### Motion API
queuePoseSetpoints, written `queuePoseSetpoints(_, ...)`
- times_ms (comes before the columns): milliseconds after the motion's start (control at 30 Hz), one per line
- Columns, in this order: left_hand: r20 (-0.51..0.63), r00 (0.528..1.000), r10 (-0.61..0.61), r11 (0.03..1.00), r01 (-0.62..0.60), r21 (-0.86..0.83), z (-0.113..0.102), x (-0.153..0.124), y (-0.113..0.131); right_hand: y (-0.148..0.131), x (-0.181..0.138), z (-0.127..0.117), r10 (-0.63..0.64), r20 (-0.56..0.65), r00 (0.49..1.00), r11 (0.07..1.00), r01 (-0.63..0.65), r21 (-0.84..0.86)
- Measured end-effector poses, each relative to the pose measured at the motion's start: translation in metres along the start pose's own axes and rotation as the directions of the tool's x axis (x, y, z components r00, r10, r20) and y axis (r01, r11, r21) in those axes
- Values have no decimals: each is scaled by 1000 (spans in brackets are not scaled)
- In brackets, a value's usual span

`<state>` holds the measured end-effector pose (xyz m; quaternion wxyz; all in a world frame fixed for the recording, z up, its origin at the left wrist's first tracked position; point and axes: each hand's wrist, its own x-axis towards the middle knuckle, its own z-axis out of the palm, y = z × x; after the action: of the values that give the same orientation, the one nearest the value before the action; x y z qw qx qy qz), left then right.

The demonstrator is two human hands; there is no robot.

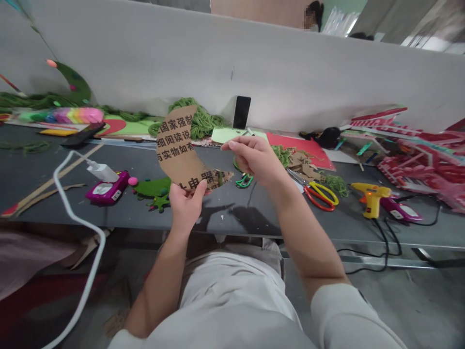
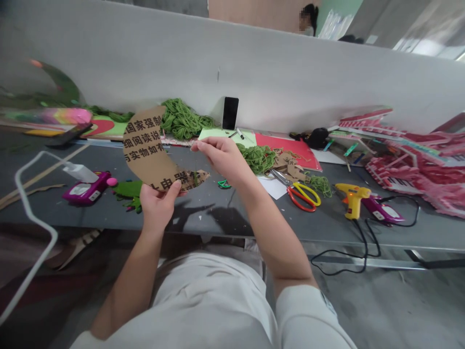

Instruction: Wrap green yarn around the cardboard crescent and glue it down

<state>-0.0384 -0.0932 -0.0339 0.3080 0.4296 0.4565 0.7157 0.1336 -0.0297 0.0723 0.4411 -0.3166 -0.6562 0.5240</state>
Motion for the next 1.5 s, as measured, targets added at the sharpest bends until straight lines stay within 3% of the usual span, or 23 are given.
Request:
queuePoseSetpoints(300, -85, 996, -3, 1000, 2, -5, 4, 4, 2, -7, -50, 21, -27, 24, 999, 996, 29, -79)
queuePoseSetpoints(467, -108, 993, -40, 995, 30, -92, 2, 8, -4, 22, -84, 38, 44, -4, 999, 992, -44, -117)
queuePoseSetpoints(633, -124, 978, -167, 963, 135, -234, 4, 9, -2, 57, -102, 45, 93, -44, 995, 992, -96, -84)
queuePoseSetpoints(767, -81, 964, -255, 927, 220, -305, 5, 7, 6, 66, -106, 44, 126, -64, 990, 991, -128, -34)
queuePoseSetpoints(1100, 36, 950, -309, 855, 294, -428, 7, 1, 15, 66, -108, 44, 120, -28, 992, 992, -121, -46)
queuePoseSetpoints(1333, 254, 904, -343, 799, 423, -427, -4, 3, 18, 76, -102, 18, 188, 120, 975, 979, -196, 62)
queuePoseSetpoints(1500, 383, 875, -297, 815, 441, -376, -13, 5, 12, 78, -74, -9, 194, 262, 945, 964, -232, 126)
